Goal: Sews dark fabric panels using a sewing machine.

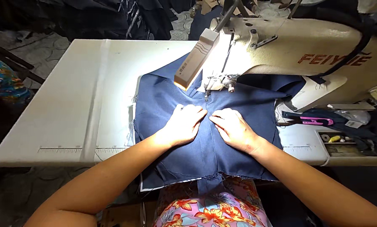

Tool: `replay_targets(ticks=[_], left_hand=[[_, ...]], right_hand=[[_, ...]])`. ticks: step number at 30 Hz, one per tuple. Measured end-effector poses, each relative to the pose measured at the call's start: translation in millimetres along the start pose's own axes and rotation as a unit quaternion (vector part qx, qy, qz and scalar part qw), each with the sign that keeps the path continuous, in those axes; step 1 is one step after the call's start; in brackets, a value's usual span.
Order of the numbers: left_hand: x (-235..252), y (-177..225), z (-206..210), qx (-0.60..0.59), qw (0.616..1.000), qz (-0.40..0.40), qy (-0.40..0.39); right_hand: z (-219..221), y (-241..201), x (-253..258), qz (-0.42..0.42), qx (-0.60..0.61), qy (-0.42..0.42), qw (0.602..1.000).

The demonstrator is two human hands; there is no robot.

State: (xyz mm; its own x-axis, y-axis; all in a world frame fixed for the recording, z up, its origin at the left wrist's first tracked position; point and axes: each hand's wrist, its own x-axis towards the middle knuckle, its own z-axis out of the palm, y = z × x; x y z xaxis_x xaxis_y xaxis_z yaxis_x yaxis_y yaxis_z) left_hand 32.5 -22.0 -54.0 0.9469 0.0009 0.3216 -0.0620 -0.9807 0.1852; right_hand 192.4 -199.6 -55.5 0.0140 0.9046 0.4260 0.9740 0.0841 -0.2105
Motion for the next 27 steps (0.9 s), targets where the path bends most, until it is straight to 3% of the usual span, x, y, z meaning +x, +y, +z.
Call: replay_targets(ticks=[16, 24, 27], left_hand=[[4, -3, 0, -0.001, 1.0, -0.002, -0.005], [18, -6, -10, -0.005, 0.998, -0.026, -0.054], [10, -1, -8, -0.028, 0.999, -0.018, -0.03]], right_hand=[[4, 16, 2, -0.038, 0.029, 0.009, 0.999], [-2, 3, 11, 0.022, -0.023, -0.023, 0.999], [1, 1, 5, 0.023, 0.002, -0.02, 1.0]])
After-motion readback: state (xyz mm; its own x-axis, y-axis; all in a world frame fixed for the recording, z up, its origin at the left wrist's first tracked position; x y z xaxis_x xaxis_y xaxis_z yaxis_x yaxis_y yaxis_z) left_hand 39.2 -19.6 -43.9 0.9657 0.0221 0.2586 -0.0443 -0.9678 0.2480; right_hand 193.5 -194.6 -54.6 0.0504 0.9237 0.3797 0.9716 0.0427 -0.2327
